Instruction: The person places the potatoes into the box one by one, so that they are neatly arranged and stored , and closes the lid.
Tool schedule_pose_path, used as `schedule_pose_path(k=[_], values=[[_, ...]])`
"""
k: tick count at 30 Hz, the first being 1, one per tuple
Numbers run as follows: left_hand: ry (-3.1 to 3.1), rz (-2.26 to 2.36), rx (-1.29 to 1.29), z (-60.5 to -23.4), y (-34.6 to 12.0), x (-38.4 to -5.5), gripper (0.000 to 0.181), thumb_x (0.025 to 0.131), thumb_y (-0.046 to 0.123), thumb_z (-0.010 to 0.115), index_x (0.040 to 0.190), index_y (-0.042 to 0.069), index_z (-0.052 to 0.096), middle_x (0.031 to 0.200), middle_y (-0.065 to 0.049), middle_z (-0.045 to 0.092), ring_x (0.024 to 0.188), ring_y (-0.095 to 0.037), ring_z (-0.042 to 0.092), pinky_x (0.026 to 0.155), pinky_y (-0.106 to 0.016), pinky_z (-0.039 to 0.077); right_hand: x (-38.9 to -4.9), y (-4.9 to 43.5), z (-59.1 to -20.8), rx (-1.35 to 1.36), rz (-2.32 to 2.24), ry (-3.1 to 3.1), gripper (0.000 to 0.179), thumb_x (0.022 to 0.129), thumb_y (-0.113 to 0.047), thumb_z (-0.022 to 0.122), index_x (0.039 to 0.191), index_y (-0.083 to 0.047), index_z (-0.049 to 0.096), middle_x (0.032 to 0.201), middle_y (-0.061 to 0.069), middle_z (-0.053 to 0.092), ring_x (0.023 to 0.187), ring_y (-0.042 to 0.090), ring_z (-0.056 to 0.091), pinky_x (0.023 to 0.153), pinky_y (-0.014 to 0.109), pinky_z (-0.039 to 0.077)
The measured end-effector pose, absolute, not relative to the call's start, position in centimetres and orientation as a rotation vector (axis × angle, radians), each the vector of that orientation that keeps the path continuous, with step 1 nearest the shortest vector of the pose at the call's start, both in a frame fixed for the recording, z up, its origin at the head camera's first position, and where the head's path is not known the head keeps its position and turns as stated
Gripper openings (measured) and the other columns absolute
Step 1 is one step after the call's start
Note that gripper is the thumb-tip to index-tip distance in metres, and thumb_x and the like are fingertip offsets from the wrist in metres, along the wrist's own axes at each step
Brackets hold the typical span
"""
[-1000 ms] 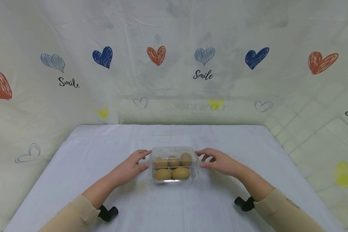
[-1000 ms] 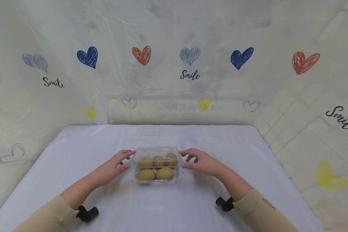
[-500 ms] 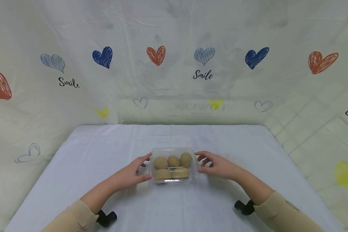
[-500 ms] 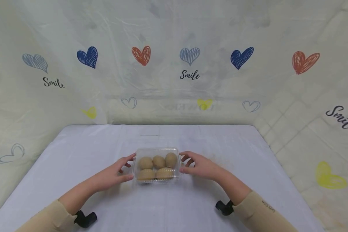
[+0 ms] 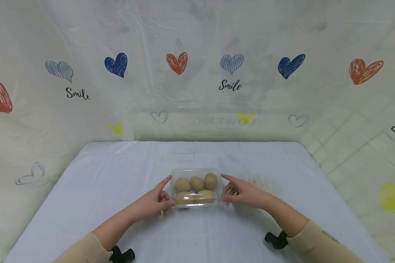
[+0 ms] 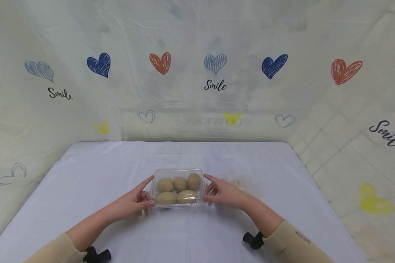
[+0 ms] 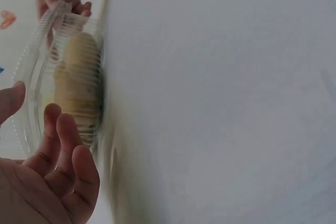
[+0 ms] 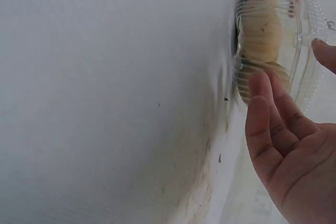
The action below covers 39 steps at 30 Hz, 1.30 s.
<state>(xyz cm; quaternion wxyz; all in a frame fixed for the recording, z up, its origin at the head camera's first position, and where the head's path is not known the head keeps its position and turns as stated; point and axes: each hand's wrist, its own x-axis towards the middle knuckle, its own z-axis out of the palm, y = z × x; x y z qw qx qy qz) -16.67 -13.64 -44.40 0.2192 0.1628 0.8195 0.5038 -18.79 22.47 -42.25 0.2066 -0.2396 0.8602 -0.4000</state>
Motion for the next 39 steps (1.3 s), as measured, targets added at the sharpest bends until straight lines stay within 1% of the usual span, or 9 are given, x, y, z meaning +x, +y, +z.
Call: schedule_pose_path(k=[3,5,8,11,15,23,28,34,39], values=[[2.240,1.427,0.462,-44.3,-13.5,-16.5,0.093,0.094,0.023,0.070,0.161,0.015,0.004,0.085,-0.009,0.067,0.072,-0.021,0.059,0.061,-0.032,0.049,-18.6,22.4,-42.3,-0.660,-1.127,2.384,0.086,0.093,-0.025,0.071,0.155,0.004,0.018,0.107,0.004,0.067,0.091,0.017,0.065,0.079,0.030,0.050],[2.234,1.442,0.453,-44.3,-13.4,-16.5,0.093,0.094,0.022,0.070,0.161,0.015,0.004,0.083,-0.009,0.067,0.071,-0.021,0.058,0.061,-0.032,0.048,-18.5,22.3,-42.3,-0.648,-1.137,2.377,0.086,0.093,-0.024,0.070,0.156,0.003,0.017,0.106,0.003,0.068,0.090,0.017,0.065,0.079,0.030,0.050],[2.222,1.456,0.423,-44.3,-13.3,-16.3,0.093,0.095,0.020,0.069,0.161,0.017,0.004,0.082,-0.009,0.067,0.072,-0.021,0.059,0.062,-0.034,0.049,-18.5,22.2,-42.3,-0.641,-1.162,2.363,0.086,0.094,-0.022,0.070,0.156,0.003,0.016,0.101,0.002,0.069,0.088,0.018,0.064,0.077,0.030,0.050],[2.196,1.472,0.389,-44.4,-13.3,-16.2,0.093,0.095,0.019,0.068,0.161,0.021,0.002,0.082,-0.010,0.067,0.074,-0.021,0.059,0.064,-0.036,0.050,-18.4,22.1,-42.4,-0.623,-1.167,2.358,0.086,0.094,-0.021,0.070,0.156,0.002,0.015,0.095,0.001,0.068,0.086,0.019,0.063,0.075,0.030,0.049],[2.165,1.492,0.374,-44.6,-13.2,-16.2,0.093,0.096,0.018,0.067,0.160,0.024,-0.001,0.083,-0.011,0.067,0.075,-0.020,0.060,0.065,-0.036,0.051,-18.5,22.1,-42.6,-0.587,-1.164,2.362,0.086,0.094,-0.021,0.070,0.156,0.001,0.015,0.094,0.000,0.068,0.085,0.020,0.062,0.073,0.031,0.049],[2.155,1.500,0.356,-44.4,-13.0,-15.9,0.094,0.097,0.017,0.066,0.160,0.021,-0.003,0.081,-0.010,0.066,0.072,-0.020,0.057,0.065,-0.036,0.049,-18.2,21.9,-42.6,-0.529,-1.230,2.319,0.086,0.093,-0.018,0.070,0.157,0.000,0.015,0.096,0.004,0.065,0.084,0.021,0.061,0.071,0.032,0.051],[2.159,1.493,0.320,-44.4,-12.9,-16.0,0.094,0.096,0.018,0.067,0.160,0.023,-0.001,0.079,-0.010,0.066,0.071,-0.019,0.058,0.065,-0.035,0.049,-18.0,21.8,-42.5,-0.503,-1.266,2.297,0.086,0.093,-0.018,0.070,0.157,-0.002,0.015,0.094,0.006,0.064,0.083,0.022,0.061,0.071,0.034,0.051],[2.149,1.495,0.312,-44.6,-13.1,-16.2,0.095,0.095,0.018,0.068,0.160,0.025,0.000,0.084,-0.011,0.069,0.074,-0.020,0.060,0.067,-0.034,0.050,-17.8,21.7,-42.3,-0.465,-1.307,2.239,0.087,0.094,-0.017,0.068,0.158,-0.005,0.011,0.091,0.007,0.065,0.080,0.022,0.060,0.072,0.037,0.051],[2.118,1.505,0.330,-44.5,-13.1,-16.3,0.094,0.097,0.018,0.066,0.160,0.023,-0.003,0.086,-0.012,0.070,0.076,-0.020,0.061,0.068,-0.034,0.050,-17.7,21.6,-42.3,-0.407,-1.331,2.203,0.088,0.095,-0.019,0.068,0.158,-0.008,0.008,0.085,0.007,0.066,0.077,0.022,0.062,0.072,0.039,0.051]])
